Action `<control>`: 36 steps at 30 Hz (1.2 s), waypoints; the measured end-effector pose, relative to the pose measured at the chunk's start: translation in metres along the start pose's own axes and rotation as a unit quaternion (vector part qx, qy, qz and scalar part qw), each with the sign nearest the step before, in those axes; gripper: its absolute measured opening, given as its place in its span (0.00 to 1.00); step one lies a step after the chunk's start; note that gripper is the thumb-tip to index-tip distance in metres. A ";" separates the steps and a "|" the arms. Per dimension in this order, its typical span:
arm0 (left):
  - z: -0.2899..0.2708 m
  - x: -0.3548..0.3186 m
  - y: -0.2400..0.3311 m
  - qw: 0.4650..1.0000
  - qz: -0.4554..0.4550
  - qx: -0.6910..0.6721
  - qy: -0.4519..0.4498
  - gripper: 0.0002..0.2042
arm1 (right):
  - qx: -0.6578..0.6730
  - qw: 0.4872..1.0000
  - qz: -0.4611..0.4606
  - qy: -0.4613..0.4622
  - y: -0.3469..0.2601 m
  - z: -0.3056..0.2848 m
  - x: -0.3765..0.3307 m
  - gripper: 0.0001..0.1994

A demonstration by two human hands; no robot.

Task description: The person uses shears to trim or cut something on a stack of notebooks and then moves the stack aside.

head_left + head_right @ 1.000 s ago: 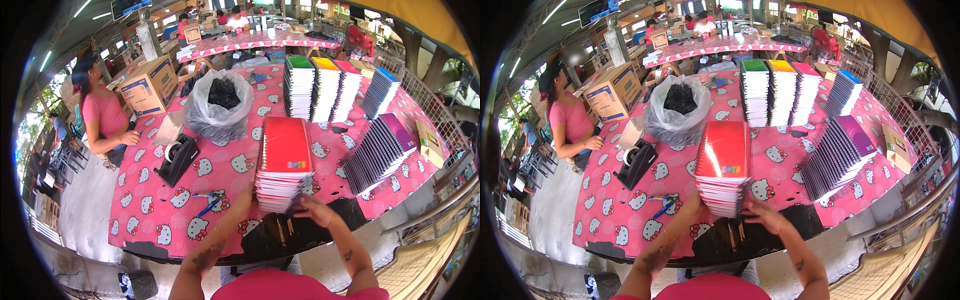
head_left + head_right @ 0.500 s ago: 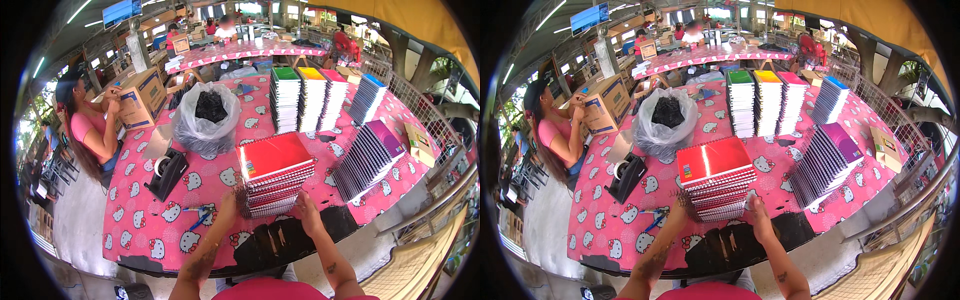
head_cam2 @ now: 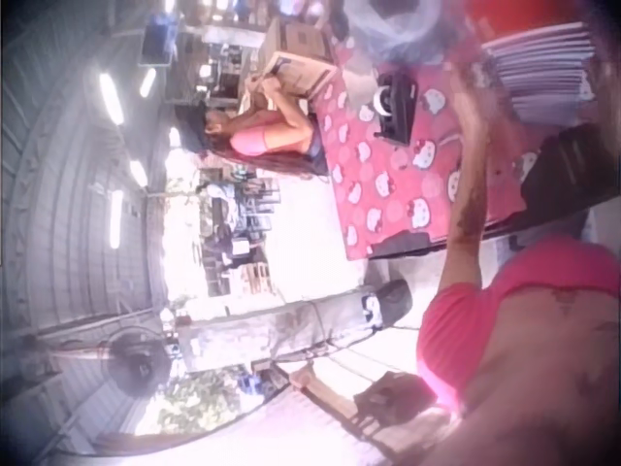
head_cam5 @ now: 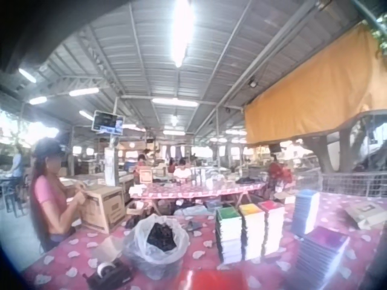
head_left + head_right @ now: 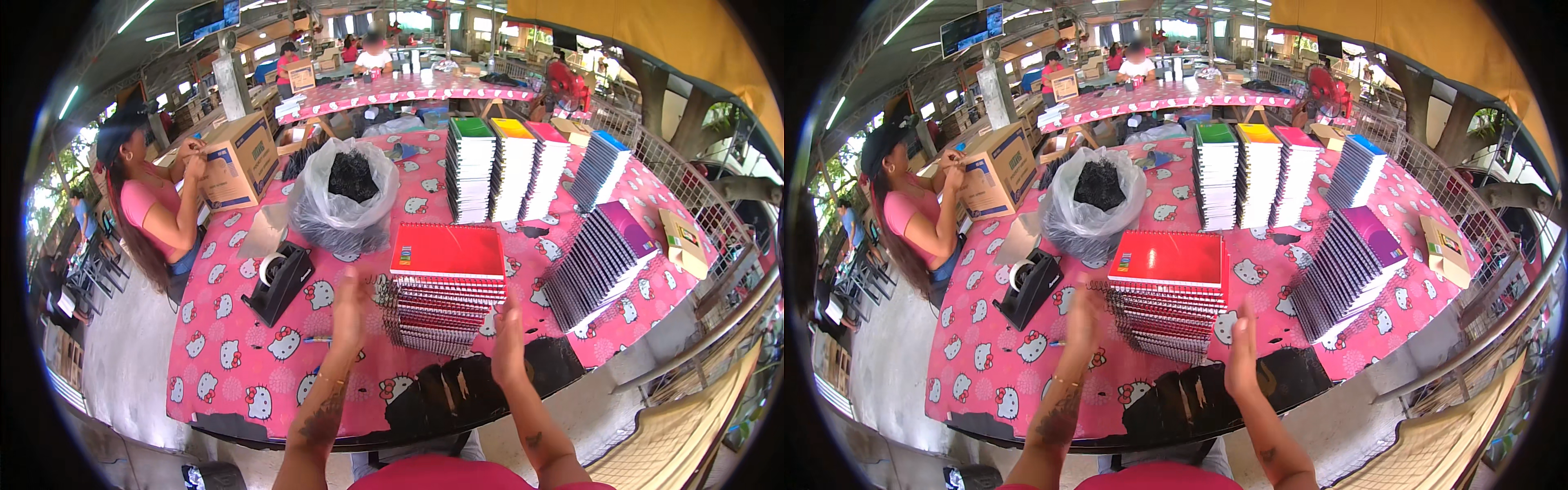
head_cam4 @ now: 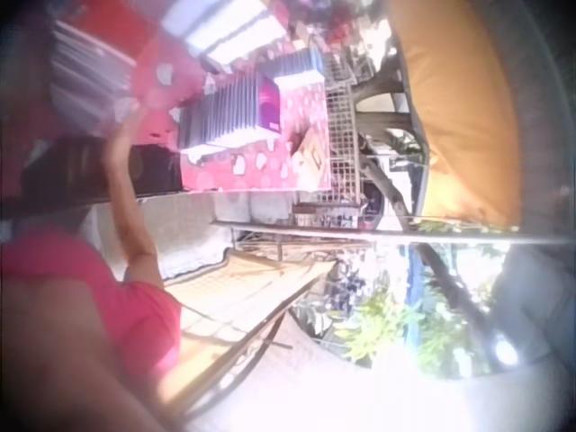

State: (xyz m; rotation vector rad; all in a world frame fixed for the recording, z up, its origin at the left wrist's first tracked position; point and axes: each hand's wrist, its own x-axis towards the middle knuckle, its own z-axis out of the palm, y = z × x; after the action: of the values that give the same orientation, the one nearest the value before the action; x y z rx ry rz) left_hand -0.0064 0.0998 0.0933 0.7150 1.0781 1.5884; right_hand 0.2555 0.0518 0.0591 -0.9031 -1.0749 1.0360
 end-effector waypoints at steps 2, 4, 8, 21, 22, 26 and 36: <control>0.025 -0.028 0.045 0.971 0.217 -0.044 -0.088 0.23 | -0.052 0.991 -0.122 -0.012 -0.036 0.017 0.017 0.35; 0.051 -0.045 0.060 0.950 0.273 0.061 -0.140 0.23 | -0.071 0.979 -0.187 -0.032 -0.062 0.037 0.027 0.36; 0.060 -0.040 0.067 0.954 0.168 0.061 -0.241 0.24 | -0.086 0.966 -0.233 -0.073 -0.086 0.065 0.026 0.39; -0.110 -0.056 0.011 0.727 0.285 0.621 -0.061 0.28 | -0.264 0.884 -0.356 -0.151 -0.148 0.037 0.039 0.33; -0.127 -0.064 -0.007 0.647 0.291 0.703 -0.057 0.27 | -0.311 0.853 -0.365 -0.206 -0.167 0.040 0.042 0.33; -0.150 -0.079 -0.029 0.633 0.306 0.708 -0.070 0.25 | -0.459 0.679 -0.426 -0.383 -0.200 0.103 0.058 0.32; -0.136 -0.070 -0.022 0.762 0.296 0.575 0.027 0.17 | -0.505 0.653 -0.155 -0.543 0.011 0.080 -0.054 0.23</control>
State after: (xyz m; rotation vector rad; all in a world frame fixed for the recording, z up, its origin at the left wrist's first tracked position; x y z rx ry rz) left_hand -0.0953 -0.0045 0.0217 1.9948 2.0185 1.2680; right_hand 0.1686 0.0093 0.0547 -0.8107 -2.9157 0.5366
